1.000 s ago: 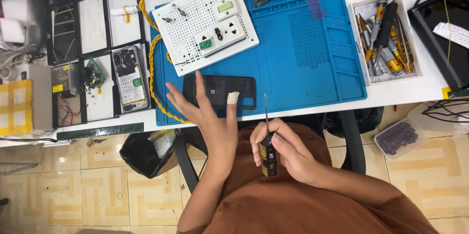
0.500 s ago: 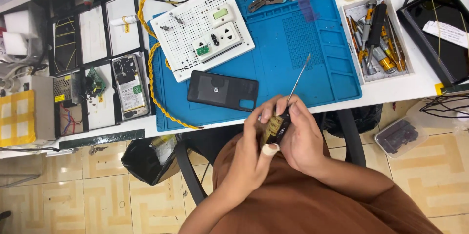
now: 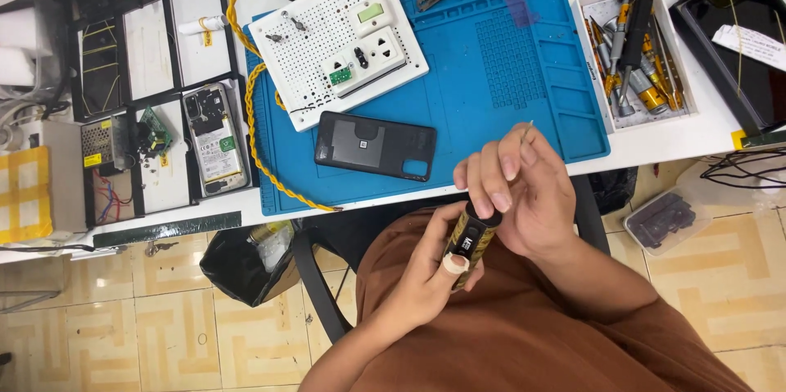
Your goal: Repairing a smartphone by prying the back cover and manipulating internal components with a screwdriver
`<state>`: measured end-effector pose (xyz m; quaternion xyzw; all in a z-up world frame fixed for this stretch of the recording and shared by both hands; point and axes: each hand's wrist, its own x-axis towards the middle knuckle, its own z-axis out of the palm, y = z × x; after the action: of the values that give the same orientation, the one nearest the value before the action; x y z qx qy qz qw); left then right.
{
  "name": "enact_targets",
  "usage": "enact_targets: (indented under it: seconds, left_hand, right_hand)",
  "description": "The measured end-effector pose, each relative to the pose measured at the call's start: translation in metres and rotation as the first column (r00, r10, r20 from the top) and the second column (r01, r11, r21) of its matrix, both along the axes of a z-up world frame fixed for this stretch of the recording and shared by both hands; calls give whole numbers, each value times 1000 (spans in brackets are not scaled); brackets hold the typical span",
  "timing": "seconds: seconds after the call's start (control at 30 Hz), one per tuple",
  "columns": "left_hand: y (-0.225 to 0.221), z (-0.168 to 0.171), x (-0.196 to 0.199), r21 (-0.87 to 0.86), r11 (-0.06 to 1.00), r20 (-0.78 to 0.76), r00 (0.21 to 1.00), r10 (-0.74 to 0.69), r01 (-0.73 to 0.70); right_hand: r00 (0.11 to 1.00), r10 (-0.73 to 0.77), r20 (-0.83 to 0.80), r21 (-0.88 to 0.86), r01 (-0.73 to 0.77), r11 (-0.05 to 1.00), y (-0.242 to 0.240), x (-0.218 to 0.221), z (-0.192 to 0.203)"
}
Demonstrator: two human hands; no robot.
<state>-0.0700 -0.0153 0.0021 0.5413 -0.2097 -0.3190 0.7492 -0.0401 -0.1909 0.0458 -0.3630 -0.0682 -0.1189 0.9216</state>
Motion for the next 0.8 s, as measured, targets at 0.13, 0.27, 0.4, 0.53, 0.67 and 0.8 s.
enact_targets:
  seconds: [0.13, 0.27, 0.4, 0.53, 0.67, 0.8]
  left_hand:
    - [1, -8, -2, -36, 999, 3, 1000, -9, 9]
    - [0, -14, -1, -86, 996, 8, 1000, 1, 0]
    - [1, -8, 1, -93, 995, -5, 999, -35, 35]
    - [3, -8, 2, -76, 995, -16, 998, -64, 62]
    - [7, -8, 2, -62, 997, 14, 999, -50, 50]
    - [13, 5, 2, 230, 972, 190, 982, 14, -58]
  right_hand:
    - [995, -17, 97, -16, 19, 1000, 4, -5, -4]
    - [998, 15, 62, 34, -17, 999, 3, -7, -13]
    - [993, 48, 104, 98, -58, 993, 1, -6, -13]
    - [994, 30, 103, 138, -44, 989, 1, -4, -16]
    - [998, -51, 47, 107, 45, 993, 4, -2, -19]
    - [987, -158, -7, 66, 158, 985, 8, 1, -21]
